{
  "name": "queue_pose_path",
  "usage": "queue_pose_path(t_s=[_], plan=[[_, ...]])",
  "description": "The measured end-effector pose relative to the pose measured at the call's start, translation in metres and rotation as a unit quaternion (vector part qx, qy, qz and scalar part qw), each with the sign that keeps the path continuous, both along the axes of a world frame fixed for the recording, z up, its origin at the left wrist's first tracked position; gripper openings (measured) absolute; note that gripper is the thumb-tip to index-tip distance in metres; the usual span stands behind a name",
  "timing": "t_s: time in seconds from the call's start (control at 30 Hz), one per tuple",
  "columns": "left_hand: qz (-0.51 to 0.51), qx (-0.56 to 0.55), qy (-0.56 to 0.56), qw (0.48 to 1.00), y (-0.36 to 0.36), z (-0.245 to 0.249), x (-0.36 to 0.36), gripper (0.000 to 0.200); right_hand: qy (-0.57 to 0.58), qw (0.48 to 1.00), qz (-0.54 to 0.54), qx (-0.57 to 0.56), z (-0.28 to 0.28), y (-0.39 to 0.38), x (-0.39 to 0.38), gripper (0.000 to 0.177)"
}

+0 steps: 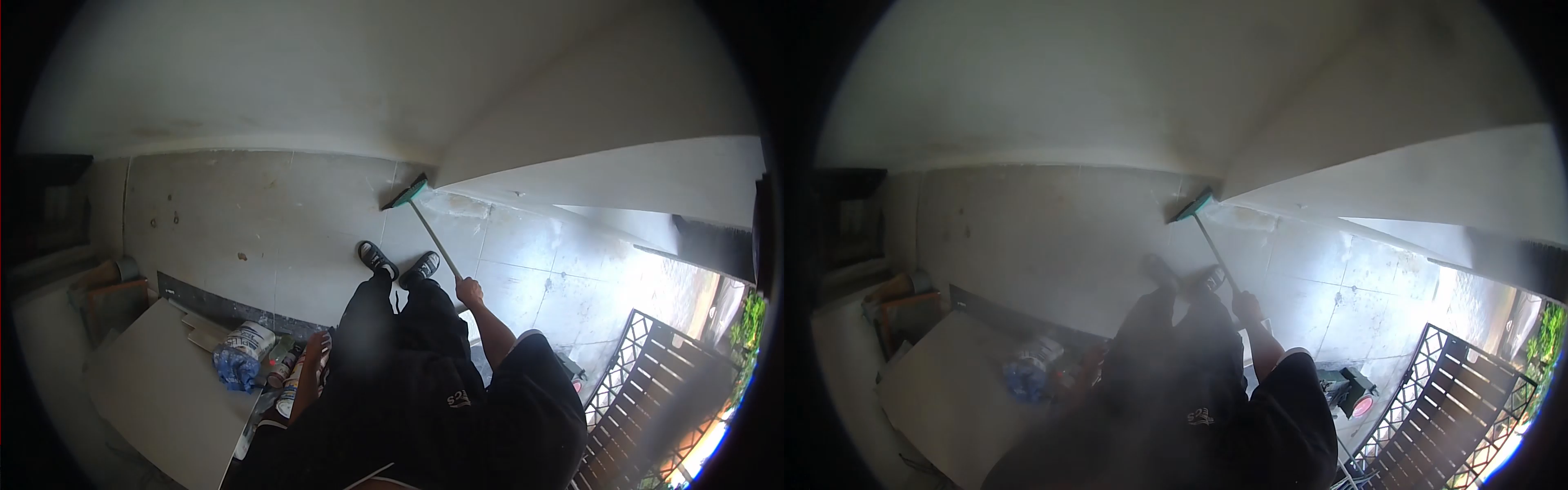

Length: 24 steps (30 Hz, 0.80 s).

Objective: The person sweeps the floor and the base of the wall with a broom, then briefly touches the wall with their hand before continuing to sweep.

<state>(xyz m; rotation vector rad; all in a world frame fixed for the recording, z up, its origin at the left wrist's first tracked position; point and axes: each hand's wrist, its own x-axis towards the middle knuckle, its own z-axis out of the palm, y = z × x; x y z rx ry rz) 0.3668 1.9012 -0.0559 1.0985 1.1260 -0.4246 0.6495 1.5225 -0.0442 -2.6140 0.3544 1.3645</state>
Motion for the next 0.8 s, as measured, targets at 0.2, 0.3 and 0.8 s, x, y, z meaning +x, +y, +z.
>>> queue_pose_path(t_s=[0.2, 0.3, 0.8], plan=[[-0.137, 0.088, -0.003, 0.987, -0.013, -0.035, 0.044, 0.035, -0.029, 0.997, -0.072, 0.01, -0.052, -0.021, 0.038, 0.052], [-0.106, 0.06, 0.03, 0.992, -0.024, 0.019, 0.099, 0.035, 0.013, 0.992, -0.123, 0.04, -0.038, -0.021, 0.033, 0.055], [-0.293, 0.074, 0.064, 0.951, 0.138, 0.009, 0.188, 0.033, -0.093, 0.949, -0.284, 0.097, -0.118, 0.038, -0.023, 0.051]])
